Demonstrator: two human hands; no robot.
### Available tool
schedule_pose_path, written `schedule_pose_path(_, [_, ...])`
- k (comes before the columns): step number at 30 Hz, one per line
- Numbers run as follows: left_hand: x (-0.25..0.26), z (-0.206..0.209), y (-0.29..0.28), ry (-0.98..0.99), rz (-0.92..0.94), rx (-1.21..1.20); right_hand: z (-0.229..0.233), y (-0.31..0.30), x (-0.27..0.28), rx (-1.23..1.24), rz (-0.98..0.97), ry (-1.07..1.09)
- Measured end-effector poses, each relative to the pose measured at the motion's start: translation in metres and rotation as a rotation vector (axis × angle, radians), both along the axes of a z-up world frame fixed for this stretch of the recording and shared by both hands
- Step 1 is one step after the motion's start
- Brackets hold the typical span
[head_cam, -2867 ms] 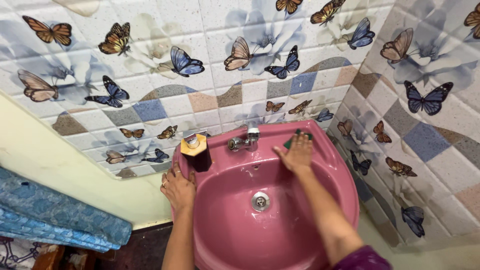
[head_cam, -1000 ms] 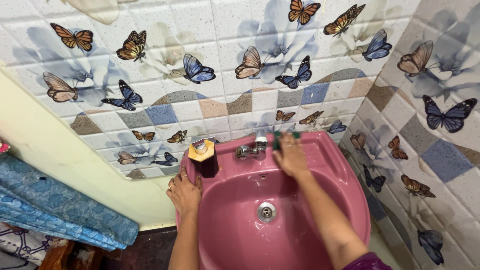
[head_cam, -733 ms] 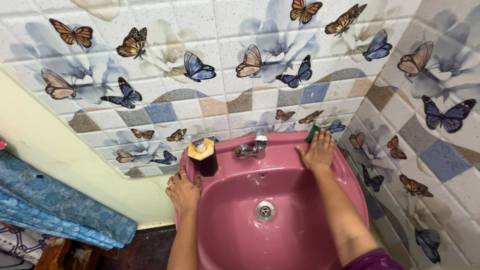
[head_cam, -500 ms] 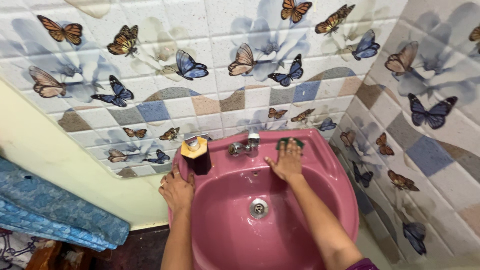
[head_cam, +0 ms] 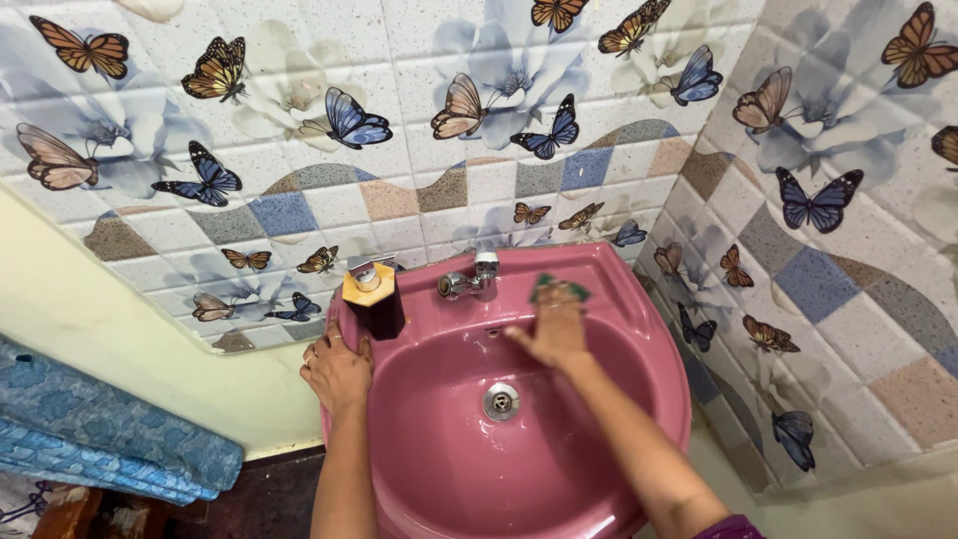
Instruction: The person scrubs a pink pedestal sink with a green sponge, repeatedly rinsing the sponge under running water. They wipe the basin, faucet, and surrounding tiled wall, then rinse the sponge again before continuing to scrub the sink surface.
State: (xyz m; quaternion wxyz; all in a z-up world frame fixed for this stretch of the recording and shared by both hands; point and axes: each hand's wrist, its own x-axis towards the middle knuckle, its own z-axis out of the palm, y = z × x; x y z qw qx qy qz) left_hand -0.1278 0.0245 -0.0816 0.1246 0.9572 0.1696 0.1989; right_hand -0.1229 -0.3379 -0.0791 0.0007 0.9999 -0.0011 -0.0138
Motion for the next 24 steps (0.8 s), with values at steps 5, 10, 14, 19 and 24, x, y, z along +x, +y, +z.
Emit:
schedule_pose_path(5, [-0.001,-0.002,0.000,-0.002,-0.011,-0.016,0.009,0.037,-0.033,0.026,0.191,-0.081])
schedule_pose_path(10, [-0.001,-0.002,0.001,-0.006,-0.016,-0.022,0.012,-0.035,-0.024,-0.131,-0.046,-0.140])
schedule_pose_path(14, [-0.001,-0.002,0.000,-0.009,-0.015,-0.004,0.002,-0.037,-0.009,-0.136,-0.179,-0.230])
schedule_pose_path(19, [-0.003,0.000,0.001,-0.015,-0.021,-0.027,-0.017,0.021,-0.019,-0.001,0.130,-0.167])
schedule_pose_path(24, [-0.003,0.003,0.001,-0.018,-0.020,-0.010,-0.007,-0.005,-0.010,0.213,0.313,-0.192])
